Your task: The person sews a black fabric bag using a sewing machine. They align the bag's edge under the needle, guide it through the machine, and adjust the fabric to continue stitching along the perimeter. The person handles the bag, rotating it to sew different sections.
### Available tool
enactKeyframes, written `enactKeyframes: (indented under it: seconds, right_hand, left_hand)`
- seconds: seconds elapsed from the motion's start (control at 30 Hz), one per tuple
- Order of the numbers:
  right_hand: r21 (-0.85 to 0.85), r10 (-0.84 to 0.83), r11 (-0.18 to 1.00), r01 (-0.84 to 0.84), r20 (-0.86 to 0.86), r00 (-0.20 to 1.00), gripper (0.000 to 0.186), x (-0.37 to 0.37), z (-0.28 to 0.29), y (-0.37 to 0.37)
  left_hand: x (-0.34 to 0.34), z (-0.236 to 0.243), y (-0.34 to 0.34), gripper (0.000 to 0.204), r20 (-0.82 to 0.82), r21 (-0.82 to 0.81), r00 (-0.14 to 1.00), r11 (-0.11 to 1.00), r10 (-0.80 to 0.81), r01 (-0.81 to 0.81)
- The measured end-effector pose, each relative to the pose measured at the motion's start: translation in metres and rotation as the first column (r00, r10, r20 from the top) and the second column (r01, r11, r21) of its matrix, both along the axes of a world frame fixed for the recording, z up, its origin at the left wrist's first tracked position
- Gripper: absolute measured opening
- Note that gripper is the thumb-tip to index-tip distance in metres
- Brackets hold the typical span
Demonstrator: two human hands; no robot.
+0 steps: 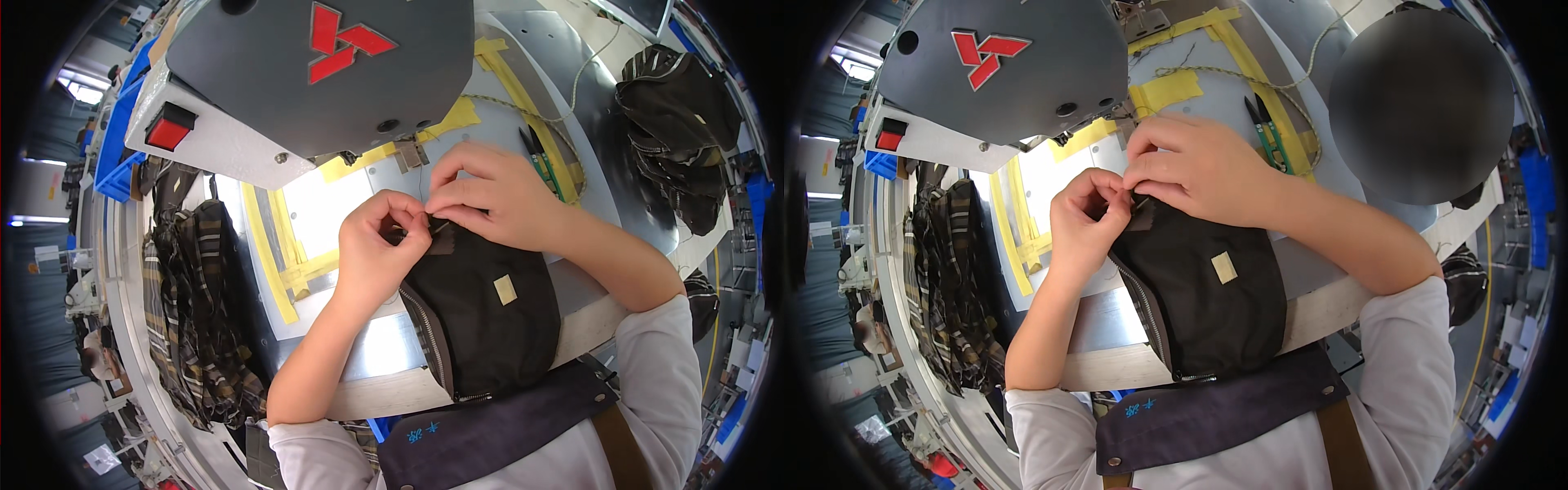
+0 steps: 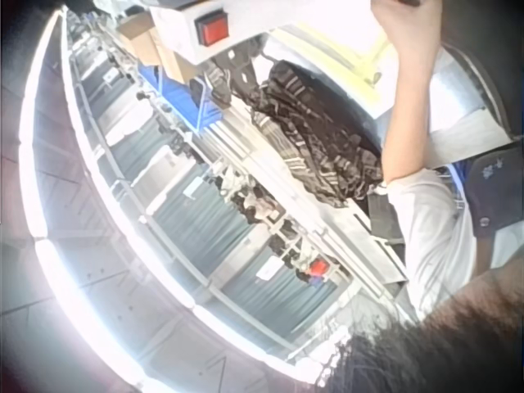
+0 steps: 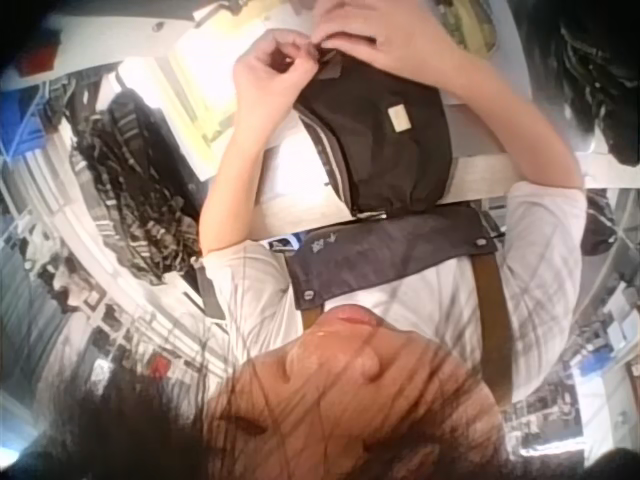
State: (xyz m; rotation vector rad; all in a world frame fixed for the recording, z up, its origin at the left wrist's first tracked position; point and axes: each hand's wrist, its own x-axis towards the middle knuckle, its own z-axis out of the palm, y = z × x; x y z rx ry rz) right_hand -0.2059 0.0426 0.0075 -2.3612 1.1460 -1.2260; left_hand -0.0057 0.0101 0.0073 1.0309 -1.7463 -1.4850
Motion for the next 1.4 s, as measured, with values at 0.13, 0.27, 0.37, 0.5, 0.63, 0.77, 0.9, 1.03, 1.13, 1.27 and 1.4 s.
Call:
enactKeyframes:
  seconds: [0.13,0.27,0.37,0.5,0.63,0.77,0.9,1.03,1.13,1.27,1.4]
  right_hand:
    - [-0.279,0.000,0.959,-0.056,-0.194,0.981,0.015,-0.003,-0.001,-0.002]
    - [-0.395,-0.044,0.913,-0.100,-0.341,0.939,0.014,-0.002,0.006,0.004]
    - [-0.447,-0.048,0.887,-0.117,-0.341,0.939,0.016,-0.004,0.004,0.007]
    - [-0.277,0.006,0.958,-0.074,-0.240,0.971,0.016,0.001,0.001,0.005]
    - [-0.037,0.013,0.999,-0.019,-0.179,0.984,0.013,-0.001,0.002,0.002]
    - [-0.237,-0.071,0.971,-0.010,-0.330,0.941,0.009,0.001,0.001,0.008]
    - [-0.378,-0.117,0.926,-0.017,-0.326,0.938,0.011,0.004,-0.003,0.011]
    - [-0.338,-0.176,0.939,0.060,-0.326,0.929,0.014,0.003,-0.005,0.009]
    - [-0.290,-0.219,0.947,0.139,-0.267,0.939,0.018,0.001,-0.004,0.008]
    - [-0.220,-0.216,0.961,0.167,-0.217,0.952,0.024,0.000,-0.001,0.008]
    - [-0.384,-0.245,0.916,0.116,-0.305,0.920,0.022,-0.002,-0.004,0.011]
  left_hand:
    - [-0.001,-0.001,-0.001,0.003,0.018,0.016,0.999,0.999,0.031,-0.032]
    - [0.001,-0.002,-0.002,0.003,0.064,0.013,0.997,0.999,0.046,-0.047]
    - [0.003,-0.005,-0.005,0.004,0.030,0.031,0.996,0.995,0.089,-0.090]
    - [0.002,-0.005,-0.005,0.005,-0.044,0.075,0.996,0.994,0.081,-0.077]
    - [0.003,-0.004,-0.001,0.005,-0.032,0.038,0.999,0.999,0.032,-0.031]
    - [0.001,-0.007,0.000,0.005,-0.034,0.011,0.997,0.997,0.073,-0.073]
    - [0.002,-0.007,-0.001,0.004,-0.038,0.027,0.997,0.997,0.067,-0.066]
    - [0.009,-0.007,-0.009,0.015,-0.121,0.089,0.988,0.991,-0.093,0.104]
    - [0.011,-0.002,-0.012,0.025,-0.184,-0.047,0.944,0.962,-0.274,0.270]
    - [0.009,0.000,-0.009,0.023,-0.042,-0.215,0.962,0.943,-0.271,0.256]
    - [0.006,-0.009,-0.006,0.019,0.005,-0.198,0.997,0.978,-0.073,0.072]
